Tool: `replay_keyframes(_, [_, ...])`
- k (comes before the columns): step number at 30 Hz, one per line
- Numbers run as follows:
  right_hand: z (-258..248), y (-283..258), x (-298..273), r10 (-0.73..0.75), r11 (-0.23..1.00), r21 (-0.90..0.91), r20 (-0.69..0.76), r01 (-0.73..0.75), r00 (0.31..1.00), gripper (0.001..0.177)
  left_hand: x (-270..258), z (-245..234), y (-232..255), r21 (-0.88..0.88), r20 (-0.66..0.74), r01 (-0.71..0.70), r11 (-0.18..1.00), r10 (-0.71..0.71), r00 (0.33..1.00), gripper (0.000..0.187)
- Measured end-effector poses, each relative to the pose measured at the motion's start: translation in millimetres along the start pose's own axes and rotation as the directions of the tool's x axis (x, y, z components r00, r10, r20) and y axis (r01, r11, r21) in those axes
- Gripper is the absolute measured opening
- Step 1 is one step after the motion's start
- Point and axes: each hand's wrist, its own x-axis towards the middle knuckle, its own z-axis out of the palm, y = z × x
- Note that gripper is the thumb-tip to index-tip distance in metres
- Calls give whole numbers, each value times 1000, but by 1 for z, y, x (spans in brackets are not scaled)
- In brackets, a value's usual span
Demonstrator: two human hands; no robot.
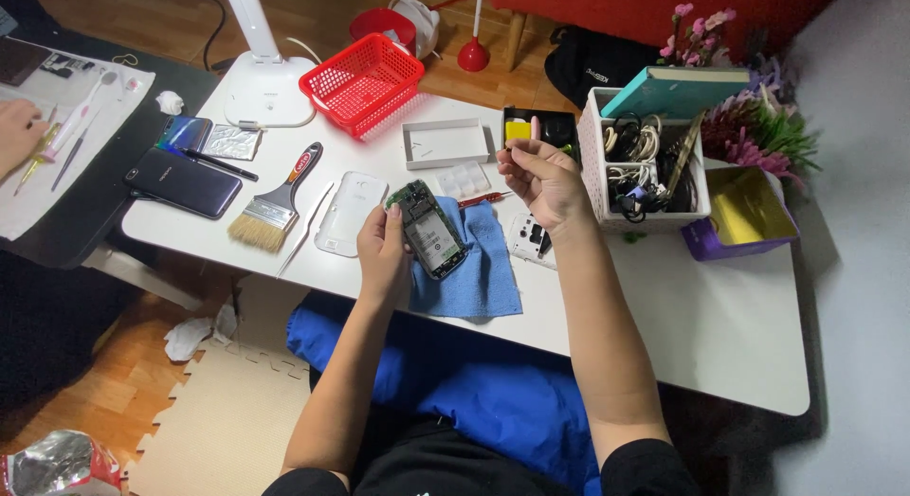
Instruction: Disassembling and cleaning the internal components of a smartphone using a brush and small tools on a desk.
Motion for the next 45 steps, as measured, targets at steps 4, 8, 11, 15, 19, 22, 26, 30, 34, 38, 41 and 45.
replay_keyframes(4, [21, -5, -19, -21, 974, -227, -19, 17, 1000, 18, 0, 5, 13, 38, 4, -14, 999, 13, 1000, 21])
replay_keyframes(8, [29, 4, -24, 11, 785, -617, 100, 53, 995, 19, -1, 9, 19, 50, 4, -25, 998, 25, 1000, 21])
replay_keyframes(11, [33, 12, -20, 35, 636, -768, 131, 79, 991, 16, -2, 11, 24, 43, 7, -16, 999, 16, 1000, 21])
replay_keyframes(15, [35, 34, -4, -221, 573, -788, 112, 222, 969, 17, -2, 10, 29, 45, 19, 9, 999, -10, 1000, 22])
replay_keyframes(19, [41, 41, 1, -317, 682, -649, 153, 338, 936, 46, -1, 5, 15, 76, 7, 5, 997, -5, 1000, 22])
replay_keyframes(22, [39, 44, -4, -265, 574, -758, 185, 309, 946, 52, -2, 4, 12, 81, -17, 6, 997, -5, 1000, 22])
replay_keyframes(26, [34, 42, -12, -234, 247, -899, 307, 362, 923, 19, -2, 3, 15, 83, -19, 31, 996, -29, 999, 23])
replay_keyframes(30, [61, 21, -37, 147, 158, -930, 356, 333, 923, 19, 0, 4, 34, 5, -66, 45, 999, -44, 997, 24])
replay_keyframes(34, [60, 38, -42, 264, 71, -907, 419, 415, 869, 17, 8, 2, 44, -138, -138, 47, 989, -66, 988, 22])
replay_keyframes(38, [59, 43, -41, 264, 160, -858, 514, 489, 816, 16, 3, 5, 56, -186, -45, 104, 977, -115, 992, 24])
replay_keyframes(41, [34, 60, -22, 204, 220, -868, 488, 446, 849, 13, 0, -12, 27, -139, 121, 235, 962, -219, 968, 24])
replay_keyframes(45, [49, 40, -23, 7, 142, -924, 361, 356, 933, 21, -11, -18, 51, 200, 406, 256, 946, -317, 857, 24])
